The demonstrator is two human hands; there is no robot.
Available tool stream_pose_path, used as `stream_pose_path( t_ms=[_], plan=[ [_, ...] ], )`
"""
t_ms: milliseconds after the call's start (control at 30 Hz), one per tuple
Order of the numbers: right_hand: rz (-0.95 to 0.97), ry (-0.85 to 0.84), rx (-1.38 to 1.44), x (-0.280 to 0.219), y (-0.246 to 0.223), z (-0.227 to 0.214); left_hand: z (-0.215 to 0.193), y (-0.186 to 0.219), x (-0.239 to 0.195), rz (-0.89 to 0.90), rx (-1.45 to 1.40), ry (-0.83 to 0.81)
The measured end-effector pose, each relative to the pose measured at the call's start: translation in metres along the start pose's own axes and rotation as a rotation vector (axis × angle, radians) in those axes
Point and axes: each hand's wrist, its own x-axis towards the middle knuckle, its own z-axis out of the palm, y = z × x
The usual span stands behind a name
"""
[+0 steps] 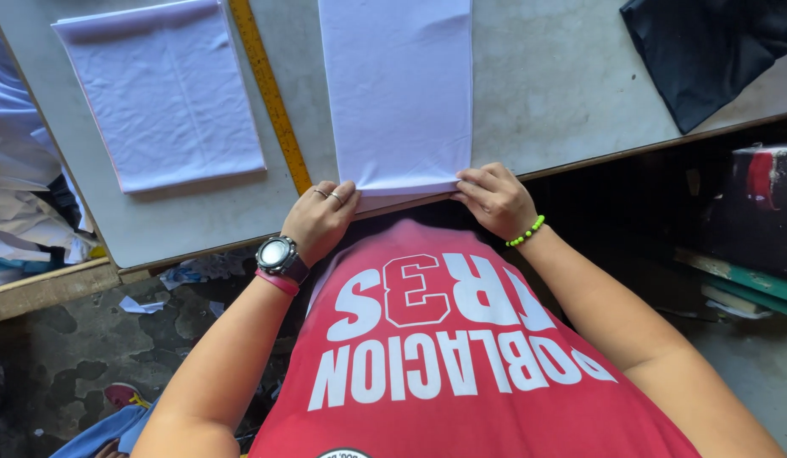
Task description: Measuring and cutting rectangular pieces of white fabric using a ruler and scissors
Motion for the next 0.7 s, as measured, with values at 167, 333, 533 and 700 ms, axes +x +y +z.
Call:
stream_pose_path(
  t_ms=[167, 333, 533, 700],
  plan=[
    [0.007, 0.004, 0.039, 0.001, -0.010, -0.001, 0.008, 0.004, -0.001, -0.024, 0.038, -0.046],
    [0.056, 0.034, 0.034, 0.033, -0.011, -0.027, -0.017, 0.000, 0.021, -0.113, -0.084, 0.027],
    [-0.111, 0.004, -0.039, 0.116, -0.006, -0.098, -0.086, -0.018, 0.083, -0.089, 0.078, 0.164],
    [-0.204, -0.024, -0.020, 0.193, 0.022, -0.156, -0.150, -0.064, 0.153, 0.025, 0.056, 0.231]
  ],
)
